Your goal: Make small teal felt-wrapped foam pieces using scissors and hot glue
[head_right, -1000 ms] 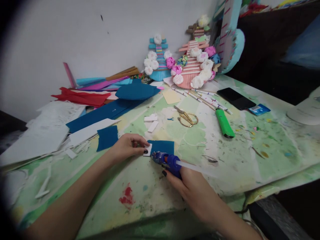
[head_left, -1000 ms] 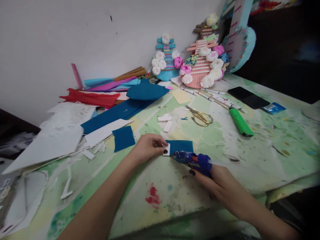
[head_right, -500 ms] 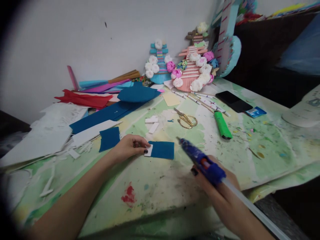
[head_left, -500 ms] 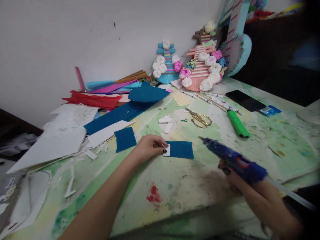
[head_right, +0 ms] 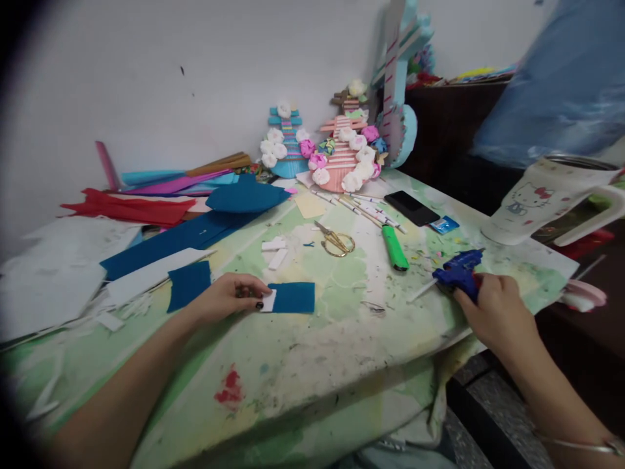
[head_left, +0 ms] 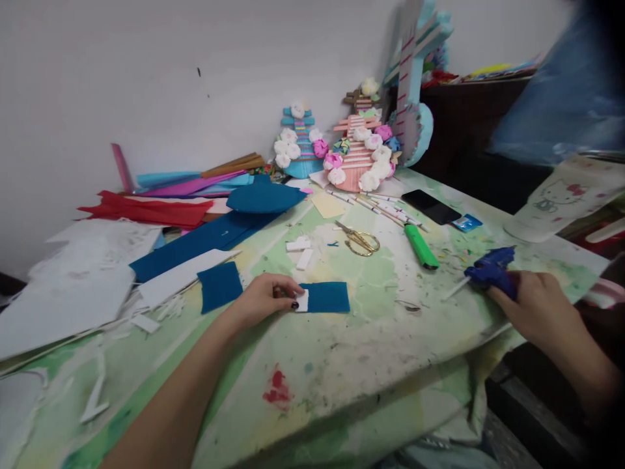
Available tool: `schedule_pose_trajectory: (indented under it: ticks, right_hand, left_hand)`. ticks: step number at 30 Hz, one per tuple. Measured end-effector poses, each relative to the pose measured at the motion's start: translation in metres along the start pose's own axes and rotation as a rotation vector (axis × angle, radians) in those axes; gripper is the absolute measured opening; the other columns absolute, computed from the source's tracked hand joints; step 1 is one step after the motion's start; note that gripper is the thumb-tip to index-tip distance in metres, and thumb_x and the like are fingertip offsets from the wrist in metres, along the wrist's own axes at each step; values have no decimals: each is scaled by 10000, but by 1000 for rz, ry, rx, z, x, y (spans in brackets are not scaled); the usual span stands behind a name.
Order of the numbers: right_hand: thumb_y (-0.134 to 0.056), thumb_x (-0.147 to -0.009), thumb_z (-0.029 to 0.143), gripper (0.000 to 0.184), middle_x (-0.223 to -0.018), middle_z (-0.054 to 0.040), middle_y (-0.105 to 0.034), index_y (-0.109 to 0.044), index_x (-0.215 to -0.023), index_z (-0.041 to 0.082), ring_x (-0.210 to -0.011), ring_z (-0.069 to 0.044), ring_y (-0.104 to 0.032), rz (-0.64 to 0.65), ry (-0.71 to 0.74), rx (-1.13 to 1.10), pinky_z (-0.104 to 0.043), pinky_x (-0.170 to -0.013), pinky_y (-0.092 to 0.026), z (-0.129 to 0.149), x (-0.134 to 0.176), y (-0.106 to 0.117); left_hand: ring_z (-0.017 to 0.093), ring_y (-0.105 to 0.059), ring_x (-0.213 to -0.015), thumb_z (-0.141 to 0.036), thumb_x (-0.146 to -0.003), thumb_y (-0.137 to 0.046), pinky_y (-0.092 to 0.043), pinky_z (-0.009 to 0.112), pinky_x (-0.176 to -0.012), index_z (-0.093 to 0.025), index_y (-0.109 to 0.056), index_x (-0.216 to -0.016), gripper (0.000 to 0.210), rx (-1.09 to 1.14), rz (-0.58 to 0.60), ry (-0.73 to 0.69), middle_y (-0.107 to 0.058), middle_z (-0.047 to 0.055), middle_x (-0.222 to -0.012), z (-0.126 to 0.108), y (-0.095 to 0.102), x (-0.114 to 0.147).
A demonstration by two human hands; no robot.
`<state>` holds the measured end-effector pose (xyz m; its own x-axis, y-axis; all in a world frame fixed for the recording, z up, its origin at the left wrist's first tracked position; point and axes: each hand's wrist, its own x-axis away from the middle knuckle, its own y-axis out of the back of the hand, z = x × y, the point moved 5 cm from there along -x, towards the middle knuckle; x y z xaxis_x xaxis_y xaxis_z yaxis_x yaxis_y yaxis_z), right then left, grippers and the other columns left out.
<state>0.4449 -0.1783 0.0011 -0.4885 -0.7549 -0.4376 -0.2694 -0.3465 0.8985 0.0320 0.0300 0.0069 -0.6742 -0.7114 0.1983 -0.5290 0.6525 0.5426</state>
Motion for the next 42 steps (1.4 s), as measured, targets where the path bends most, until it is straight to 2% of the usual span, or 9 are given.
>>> schedule_pose_trajectory:
  ticks: [4, 7, 10, 12, 15, 20, 25, 33, 42]
  right_hand:
    - [-422, -888, 446, 464, -1067, -275, -583, -593, -1128, 87, -1044, -424, -514, -138, -48, 65, -512, -775, -425, 28, -1, 21]
    - [-441, -860, 397, 355, -992, -199, -620, -607, -1030, 133, -951, -332, -575, -129, 134, -271, -428, -746, -459, 84, 6, 44]
    - [-427, -872, 395, 301, -883, -105, -652, -605, -967, 172, -754, -219, -605, 228, 286, -648, -302, -615, -449, 154, 14, 52]
    - [-421, -873, 411, 296, -755, -75, -652, -607, -876, 180, -662, -204, -596, 437, 330, -667, -289, -585, -414, 195, 17, 52]
    - [-492, -844, 441, 281, -661, -53, -635, -586, -838, 177, -519, -167, -559, 677, 235, -688, -256, -481, -344, 230, 15, 43]
    - [-636, -751, 355, 226, -483, 17, -539, -536, -638, 186, -345, -86, -415, 827, 123, -872, -233, -394, -238, 250, 10, 27]
    - [-566, -786, 330, 269, -408, 56, -427, -463, -579, 191, -349, -67, -357, 878, 152, -999, -217, -390, -227, 257, 14, 26]
    - [-541, -799, 361, 226, -465, 55, -461, -497, -677, 176, -416, -72, -391, 986, 115, -1368, -204, -422, -272, 277, 14, 36]
    - [-569, -769, 230, 132, -600, 7, -562, -532, -666, 156, -493, -80, -524, 1090, 90, -1444, -191, -471, -416, 313, 7, 55]
  left_hand:
    - [119, -553, -632, -182, -729, -597, -395, 227, -564, -163, -721, -866, 186, 14, -13, -35, -707, 72, -858, -4, 0, 1]
    - [121, -559, -623, -189, -743, -598, -397, 228, -558, -154, -719, -866, 176, 15, -6, -41, -713, 80, -836, -7, -1, 2]
    - [119, -551, -615, -216, -761, -588, -386, 227, -550, -148, -720, -870, 184, -6, -10, -42, -708, 82, -812, -8, 0, 2]
    - [116, -542, -606, -237, -762, -590, -375, 224, -541, -143, -719, -880, 200, -7, -14, -46, -701, 79, -792, -7, 0, 2]
    - [110, -514, -577, -260, -744, -605, -352, 219, -520, -134, -719, -897, 228, 5, -29, -47, -687, 70, -747, -4, -1, 1]
    - [93, -432, -504, -234, -729, -597, -286, 210, -475, -144, -732, -868, 213, -25, -93, -32, -590, 14, -593, -5, -3, 1]
    - [100, -458, -517, -265, -695, -650, -319, 209, -486, -161, -730, -833, 191, -31, -124, -26, -592, 3, -585, -7, -2, 1]
    - [120, -530, -582, -259, -677, -654, -373, 223, -537, -164, -722, -823, 187, -5, -139, -47, -668, 33, -695, -1, -4, -2]
    - [118, -523, -565, -196, -636, -651, -374, 223, -524, -138, -683, -688, 84, -4, -177, -43, -630, 22, -628, -1, -3, -3]
